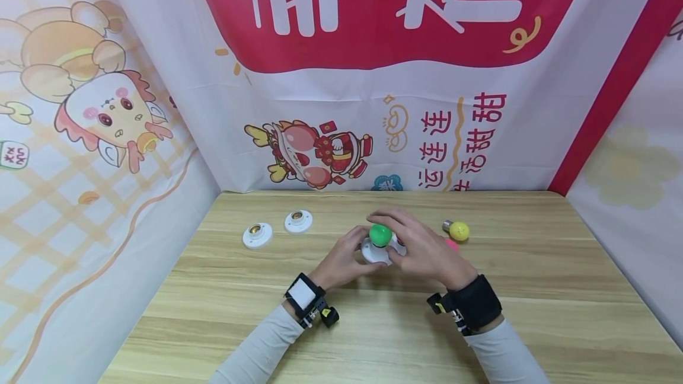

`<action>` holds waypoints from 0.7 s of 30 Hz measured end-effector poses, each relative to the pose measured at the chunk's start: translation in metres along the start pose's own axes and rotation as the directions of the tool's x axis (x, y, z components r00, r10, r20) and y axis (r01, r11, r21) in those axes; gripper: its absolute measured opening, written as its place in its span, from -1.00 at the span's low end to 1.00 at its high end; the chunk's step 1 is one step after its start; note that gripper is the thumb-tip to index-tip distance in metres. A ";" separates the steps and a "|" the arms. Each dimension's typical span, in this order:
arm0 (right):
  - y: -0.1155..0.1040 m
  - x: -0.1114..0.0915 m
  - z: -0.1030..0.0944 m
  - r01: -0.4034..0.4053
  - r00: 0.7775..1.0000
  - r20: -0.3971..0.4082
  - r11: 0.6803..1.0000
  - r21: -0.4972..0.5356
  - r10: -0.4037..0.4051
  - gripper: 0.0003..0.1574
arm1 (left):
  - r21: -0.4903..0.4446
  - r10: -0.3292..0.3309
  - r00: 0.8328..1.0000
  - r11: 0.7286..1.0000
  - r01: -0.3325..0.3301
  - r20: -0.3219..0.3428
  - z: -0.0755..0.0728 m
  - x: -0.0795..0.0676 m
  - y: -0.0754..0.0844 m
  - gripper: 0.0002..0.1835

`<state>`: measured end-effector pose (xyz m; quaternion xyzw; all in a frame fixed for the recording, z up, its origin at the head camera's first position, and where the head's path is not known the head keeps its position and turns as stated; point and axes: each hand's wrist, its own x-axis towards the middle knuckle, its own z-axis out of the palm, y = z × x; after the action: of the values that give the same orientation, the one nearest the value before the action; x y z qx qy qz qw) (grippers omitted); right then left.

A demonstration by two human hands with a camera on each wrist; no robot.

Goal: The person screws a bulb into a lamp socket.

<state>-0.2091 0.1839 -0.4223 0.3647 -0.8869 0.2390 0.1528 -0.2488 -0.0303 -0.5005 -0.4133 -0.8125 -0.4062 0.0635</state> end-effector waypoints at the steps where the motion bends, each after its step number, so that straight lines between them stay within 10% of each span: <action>1: 0.001 0.000 0.000 0.006 1.000 0.000 1.000 0.008 -0.006 -0.15 | 0.000 0.003 1.000 1.000 -0.003 0.001 0.000 0.000 0.000 -0.25; 21: 0.004 0.002 0.003 -0.024 0.999 -0.042 1.000 -0.013 0.024 -0.36 | 0.002 0.011 1.000 1.000 -0.011 -0.013 0.002 0.000 -0.001 -0.28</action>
<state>-0.2139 0.1839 -0.4251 0.3479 -0.8895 0.2422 0.1708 -0.2494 -0.0297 -0.5024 -0.4152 -0.8101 -0.4078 0.0713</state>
